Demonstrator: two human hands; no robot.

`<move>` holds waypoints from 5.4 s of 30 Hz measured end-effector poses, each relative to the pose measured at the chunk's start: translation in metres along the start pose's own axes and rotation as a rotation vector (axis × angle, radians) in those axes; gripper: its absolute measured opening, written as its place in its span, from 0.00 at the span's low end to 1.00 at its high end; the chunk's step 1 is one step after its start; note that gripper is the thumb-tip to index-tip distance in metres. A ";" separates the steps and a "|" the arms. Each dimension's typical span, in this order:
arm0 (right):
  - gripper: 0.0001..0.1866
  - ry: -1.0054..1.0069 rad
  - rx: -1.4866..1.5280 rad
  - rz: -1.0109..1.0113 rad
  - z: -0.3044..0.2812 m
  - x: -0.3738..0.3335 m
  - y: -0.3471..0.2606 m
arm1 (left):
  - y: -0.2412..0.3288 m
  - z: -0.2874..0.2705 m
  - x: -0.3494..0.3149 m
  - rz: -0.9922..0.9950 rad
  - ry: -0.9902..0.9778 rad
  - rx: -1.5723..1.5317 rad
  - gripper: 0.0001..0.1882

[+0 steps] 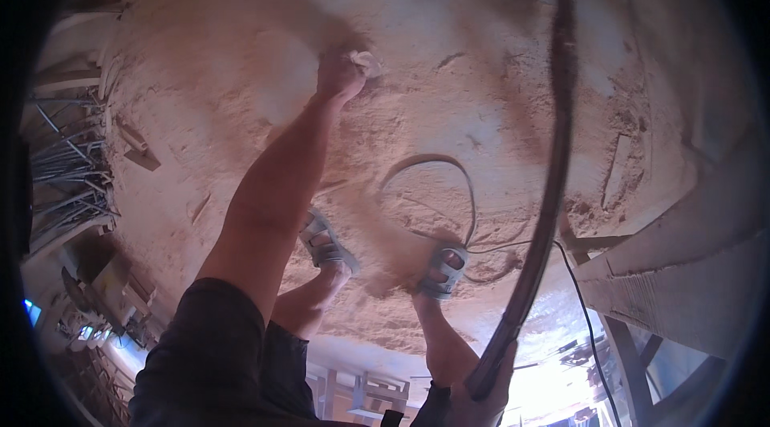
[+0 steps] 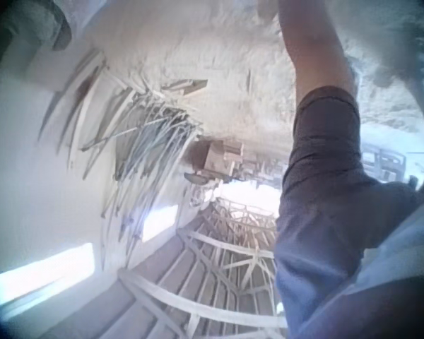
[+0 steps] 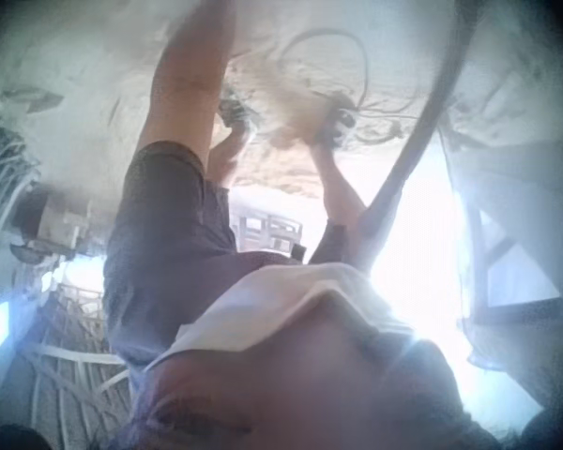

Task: The person sweeps sawdust and debris across a workshop floor using a long-handled broom. They move a bucket and a wooden stool out of the way to clear the area, then continue sweeping the remaining dust into a pile.

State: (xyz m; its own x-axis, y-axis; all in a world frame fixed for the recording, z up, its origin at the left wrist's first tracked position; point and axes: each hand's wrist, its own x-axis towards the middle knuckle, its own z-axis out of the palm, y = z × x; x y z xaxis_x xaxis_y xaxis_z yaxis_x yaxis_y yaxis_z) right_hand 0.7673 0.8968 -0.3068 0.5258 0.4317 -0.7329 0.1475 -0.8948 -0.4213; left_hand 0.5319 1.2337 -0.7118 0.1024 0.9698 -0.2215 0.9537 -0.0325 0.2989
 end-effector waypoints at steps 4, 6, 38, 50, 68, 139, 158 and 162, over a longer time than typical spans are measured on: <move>0.53 -0.007 0.306 0.049 -0.013 0.030 0.017 | -0.074 0.031 -0.017 -0.112 0.037 -0.043 0.22; 0.54 0.092 0.123 -0.005 -0.007 0.061 0.016 | -0.045 0.024 -0.050 -0.067 0.014 -0.217 0.16; 0.53 0.015 0.069 -0.134 0.058 -0.029 0.036 | -0.032 -0.330 -0.519 -0.584 -0.373 -0.547 0.43; 0.44 0.210 0.563 0.204 0.012 0.322 0.074 | 0.033 -0.362 -0.588 -0.223 -0.635 -0.263 0.41; 0.57 0.499 0.377 0.018 0.052 0.286 -0.010 | 0.038 -0.348 -0.585 -0.097 -0.630 -0.075 0.37; 0.52 -0.163 -0.416 -0.228 0.071 0.035 -0.056 | 0.027 -0.375 -0.548 -0.471 -0.565 -0.180 0.33; 0.55 0.097 0.017 0.240 0.020 0.096 0.008 | 0.040 -0.352 -0.579 -0.387 -0.555 -0.166 0.33; 0.57 0.053 -0.063 0.058 0.060 0.088 0.072 | 0.048 -0.348 -0.570 -0.368 -0.564 -0.164 0.33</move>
State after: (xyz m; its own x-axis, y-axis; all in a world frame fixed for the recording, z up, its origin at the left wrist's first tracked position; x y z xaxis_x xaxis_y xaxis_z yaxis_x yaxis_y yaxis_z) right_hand 0.7738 0.8772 -0.4331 0.5786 0.3737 -0.7249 0.1667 -0.9243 -0.3435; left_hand 0.4206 0.7630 -0.2485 -0.0459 0.6350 -0.7712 0.9042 0.3545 0.2381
